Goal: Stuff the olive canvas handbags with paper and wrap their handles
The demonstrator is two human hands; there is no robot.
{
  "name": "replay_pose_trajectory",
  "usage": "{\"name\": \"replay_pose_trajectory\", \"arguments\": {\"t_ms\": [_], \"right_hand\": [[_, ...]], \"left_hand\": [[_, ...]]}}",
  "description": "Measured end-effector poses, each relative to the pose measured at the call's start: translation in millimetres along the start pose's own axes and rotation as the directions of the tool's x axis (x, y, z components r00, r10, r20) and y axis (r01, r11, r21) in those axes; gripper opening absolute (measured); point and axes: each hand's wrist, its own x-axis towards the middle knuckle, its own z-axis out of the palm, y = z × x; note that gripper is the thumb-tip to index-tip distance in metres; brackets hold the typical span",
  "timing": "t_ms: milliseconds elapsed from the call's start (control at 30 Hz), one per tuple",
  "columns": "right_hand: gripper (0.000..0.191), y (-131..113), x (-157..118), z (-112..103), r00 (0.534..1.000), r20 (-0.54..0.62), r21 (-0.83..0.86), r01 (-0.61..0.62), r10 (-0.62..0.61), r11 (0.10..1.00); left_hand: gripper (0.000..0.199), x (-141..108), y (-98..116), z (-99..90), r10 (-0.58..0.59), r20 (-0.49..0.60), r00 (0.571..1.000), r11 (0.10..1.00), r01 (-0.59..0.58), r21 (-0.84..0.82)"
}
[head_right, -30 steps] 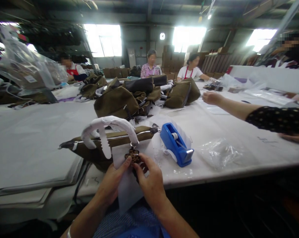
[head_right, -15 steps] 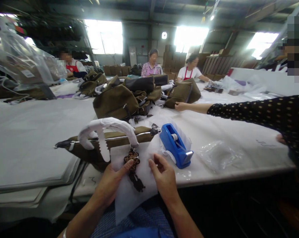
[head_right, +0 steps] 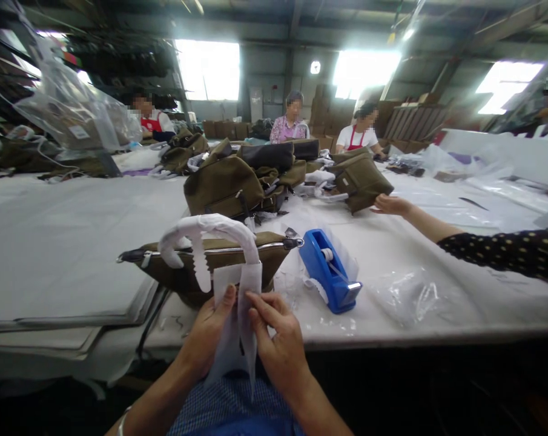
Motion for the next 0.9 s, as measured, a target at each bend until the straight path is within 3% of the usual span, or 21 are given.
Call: {"name": "replay_pose_trajectory", "arguments": {"t_ms": [133,267,433,567,667,767,833,900], "right_hand": [[0.027,-3.0,8.4,-4.2,0.996,-0.039,0.124,-0.081,0.086,0.989],[0.041,-5.1,28.3,-7.2,0.963,-0.101,0.187,-0.227,0.249,0.956],[0.045,-13.2,46.4,-3.1,0.956,0.014,-0.010,-0.294,0.294,0.956],[0.045,-16.4,46.3,1.6,0.964,-0.002,-0.101,-0.265,0.267,0.959],[0.045,-14.9,43.9,7.2,0.934,0.062,0.134,-0.356,0.351,0.925],[0.045,-13.2,44.3,15.5,0.880,0.193,0.453,-0.472,0.433,0.756],[0.044,-12.3,45.8,22.2,0.876,0.185,0.544,-0.468,0.445,0.697],[0.044,-10.9,46.7,29.4,0.889,0.113,0.562,-0.425,0.444,0.709]], "left_hand": [[0.043,2.4,8.4,-10.8,0.086,0.062,0.994,0.964,-0.099,0.245],[0.033,6.8,25.2,-27.9,0.188,0.233,0.954,0.859,-0.275,0.432],[0.032,8.8,41.3,-47.2,0.138,0.373,0.918,0.797,-0.326,0.508],[0.030,11.5,45.1,-53.5,0.131,0.388,0.912,0.771,-0.340,0.538],[0.027,13.2,48.6,-52.0,0.173,0.387,0.906,0.753,-0.375,0.541],[0.027,12.9,52.1,-46.4,0.213,0.363,0.907,0.706,-0.400,0.585],[0.027,11.7,52.0,-42.1,0.248,0.326,0.912,0.650,-0.406,0.642],[0.026,10.4,49.3,-38.7,0.312,0.257,0.914,0.578,-0.398,0.712]]}}
